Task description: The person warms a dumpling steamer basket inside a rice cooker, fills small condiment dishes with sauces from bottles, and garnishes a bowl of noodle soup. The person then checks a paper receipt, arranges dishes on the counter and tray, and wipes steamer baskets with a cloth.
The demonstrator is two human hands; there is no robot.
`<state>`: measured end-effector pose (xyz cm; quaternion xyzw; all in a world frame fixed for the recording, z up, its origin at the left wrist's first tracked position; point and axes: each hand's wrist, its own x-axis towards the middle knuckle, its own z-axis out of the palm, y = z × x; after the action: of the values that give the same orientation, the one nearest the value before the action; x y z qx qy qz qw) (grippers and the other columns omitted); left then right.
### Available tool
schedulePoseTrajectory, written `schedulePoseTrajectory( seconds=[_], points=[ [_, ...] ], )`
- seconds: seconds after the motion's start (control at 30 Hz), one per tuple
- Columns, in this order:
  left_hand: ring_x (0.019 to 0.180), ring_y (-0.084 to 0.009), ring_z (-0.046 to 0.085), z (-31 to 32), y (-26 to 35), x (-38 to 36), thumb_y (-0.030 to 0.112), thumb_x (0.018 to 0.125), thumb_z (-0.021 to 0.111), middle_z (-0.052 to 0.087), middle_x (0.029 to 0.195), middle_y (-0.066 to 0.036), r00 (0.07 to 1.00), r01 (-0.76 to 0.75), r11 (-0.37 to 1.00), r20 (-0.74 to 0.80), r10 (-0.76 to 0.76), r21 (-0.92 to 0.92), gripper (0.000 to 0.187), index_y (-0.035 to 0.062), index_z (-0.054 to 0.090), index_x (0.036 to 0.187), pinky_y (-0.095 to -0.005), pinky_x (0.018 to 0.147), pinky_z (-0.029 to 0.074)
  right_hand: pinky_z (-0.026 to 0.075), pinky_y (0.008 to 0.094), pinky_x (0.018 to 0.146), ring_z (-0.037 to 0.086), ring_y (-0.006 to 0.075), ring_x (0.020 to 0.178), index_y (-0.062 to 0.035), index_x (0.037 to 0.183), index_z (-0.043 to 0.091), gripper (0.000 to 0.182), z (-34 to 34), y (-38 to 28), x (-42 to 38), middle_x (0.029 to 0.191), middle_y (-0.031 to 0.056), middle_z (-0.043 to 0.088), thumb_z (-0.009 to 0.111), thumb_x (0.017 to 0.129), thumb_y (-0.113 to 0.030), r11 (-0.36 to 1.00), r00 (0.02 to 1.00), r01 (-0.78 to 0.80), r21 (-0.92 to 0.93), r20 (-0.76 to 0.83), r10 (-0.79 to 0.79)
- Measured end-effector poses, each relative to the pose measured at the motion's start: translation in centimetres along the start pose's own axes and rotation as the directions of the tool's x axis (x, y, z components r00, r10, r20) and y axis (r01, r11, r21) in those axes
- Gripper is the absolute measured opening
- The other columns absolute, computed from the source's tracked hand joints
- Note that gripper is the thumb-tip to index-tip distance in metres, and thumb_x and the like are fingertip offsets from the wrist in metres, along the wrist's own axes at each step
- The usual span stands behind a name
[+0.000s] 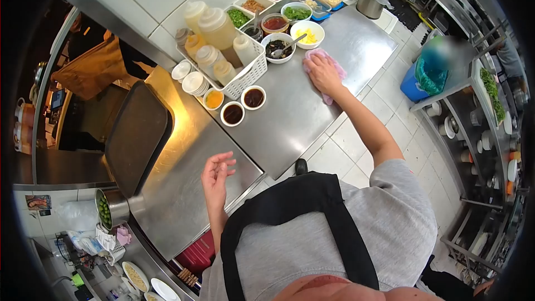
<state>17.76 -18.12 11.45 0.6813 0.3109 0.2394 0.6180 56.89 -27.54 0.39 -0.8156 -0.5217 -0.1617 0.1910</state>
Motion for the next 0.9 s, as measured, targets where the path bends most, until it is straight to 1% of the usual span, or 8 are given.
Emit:
schedulePoseTrajectory(
  seconds=[0.47, 0.63, 0.67, 0.7, 0.77, 0.8, 0.87, 0.9],
  points=[
    [0.088, -0.0146, 0.058, 2.2, 1.3, 2.2, 0.013, 0.089, 0.048, 0.06, 0.102, -0.006, 0.982, 0.068, 0.996, -0.182, -0.057, 0.054, 0.019, 0.0032, 0.054, 0.104, -0.0253, 0.07, 0.047, 0.043, 0.0449, 0.076, 0.055, 0.0348, 0.09, -0.0029, 0.094, 0.058, 0.024, 2.1, 20.2, 8.4, 0.095, 0.0202, 0.059, 0.044, 0.082, -0.018, 0.944, 0.954, -0.3, -0.136, -0.06, 0.294],
    [0.088, -0.0164, 0.059, -0.8, 0.0, -1.1, 0.014, 0.087, 0.052, 0.06, 0.099, -0.007, 0.978, -0.028, 0.955, -0.188, 0.087, 0.296, 0.019, 0.0026, 0.055, 0.102, -0.029, 0.072, 0.048, 0.048, 0.037, 0.067, 0.059, 0.0282, 0.081, -0.0044, 0.099, 0.058, 0.027, 2.1, 29.7, 5.4, 0.092, 0.0132, 0.062, 0.042, 0.088, -0.022, 0.711, 0.728, -0.664, 0.231, -0.019, 0.686],
    [0.087, -0.0175, 0.059, -1.3, 0.1, -2.0, 0.015, 0.087, 0.053, 0.061, 0.097, -0.007, 0.971, -0.032, 0.95, -0.217, 0.103, 0.311, 0.019, 0.0027, 0.055, 0.102, -0.0296, 0.072, 0.048, 0.048, 0.0357, 0.068, 0.059, 0.027, 0.078, -0.006, 0.096, 0.06, 0.022, 1.3, 30.3, 4.0, 0.086, 0.0119, 0.062, 0.043, 0.086, -0.016, 0.817, 0.923, -0.378, -0.436, -0.246, 0.296],
    [0.087, -0.0183, 0.059, -1.7, 0.5, -3.0, 0.015, 0.087, 0.053, 0.061, 0.095, -0.008, 0.957, -0.006, 0.95, -0.275, 0.096, 0.311, 0.02, 0.0033, 0.055, 0.102, -0.0301, 0.073, 0.048, 0.048, 0.0355, 0.068, 0.059, 0.0259, 0.078, -0.0073, 0.093, 0.062, 0.021, -2.6, 26.2, 4.1, 0.089, 0.0104, 0.061, 0.045, 0.082, -0.014, 0.629, 0.947, -0.228, -0.743, -0.021, 0.319],
    [0.087, -0.0192, 0.059, -2.5, 0.6, -5.0, 0.016, 0.087, 0.052, 0.061, 0.094, -0.008, 0.912, 0.047, 0.955, -0.403, 0.079, 0.292, 0.02, 0.0039, 0.055, 0.102, -0.0306, 0.073, 0.049, 0.045, 0.0377, 0.078, 0.052, 0.0254, 0.095, -0.0089, 0.09, 0.064, 0.023, -0.6, 29.9, 3.9, 0.1, 0.0087, 0.057, 0.045, 0.081, -0.019, 0.653, 0.827, -0.101, -0.75, 0.301, 0.474],
    [0.087, -0.0194, 0.059, -3.0, -0.1, -5.7, 0.017, 0.087, 0.052, 0.061, 0.093, -0.007, 0.904, 0.036, 0.954, -0.416, 0.095, 0.298, 0.02, 0.0039, 0.055, 0.101, -0.0312, 0.074, 0.049, 0.042, 0.0399, 0.083, 0.049, 0.0266, 0.101, -0.0077, 0.101, 0.059, 0.029, 3.4, 35.8, 1.4, 0.106, 0.0106, 0.055, 0.04, 0.086, -0.024, 0.533, 0.938, 0.17, -0.829, 0.301, 0.169],
    [0.087, -0.0196, 0.059, -3.5, -1.0, -7.2, 0.018, 0.087, 0.052, 0.061, 0.092, -0.007, 0.887, 0.032, 0.956, -0.45, 0.107, 0.292, 0.02, 0.0039, 0.055, 0.101, -0.0317, 0.074, 0.049, 0.032, 0.0583, 0.085, 0.038, 0.0433, 0.113, 0.0008, 0.115, 0.053, 0.045, 2.9, 31.3, -1.7, 0.123, 0.0306, 0.041, 0.04, 0.085, -0.03, 0.54, 0.982, 0.052, -0.84, 0.14, 0.124],
    [0.088, -0.0197, 0.059, -4.1, -1.5, -7.8, 0.018, 0.087, 0.052, 0.061, 0.092, -0.008, 0.89, 0.045, 0.961, -0.448, 0.085, 0.273, 0.02, 0.0035, 0.055, 0.101, -0.0321, 0.075, 0.049, 0.038, 0.0521, 0.069, 0.046, 0.039, 0.095, 0.0037, 0.113, 0.052, 0.047, -1.4, 22.5, -1.7, 0.117, 0.0317, 0.044, 0.038, 0.084, -0.03, 0.404, 0.984, 0.072, -0.912, 0.132, 0.121]
  ],
)
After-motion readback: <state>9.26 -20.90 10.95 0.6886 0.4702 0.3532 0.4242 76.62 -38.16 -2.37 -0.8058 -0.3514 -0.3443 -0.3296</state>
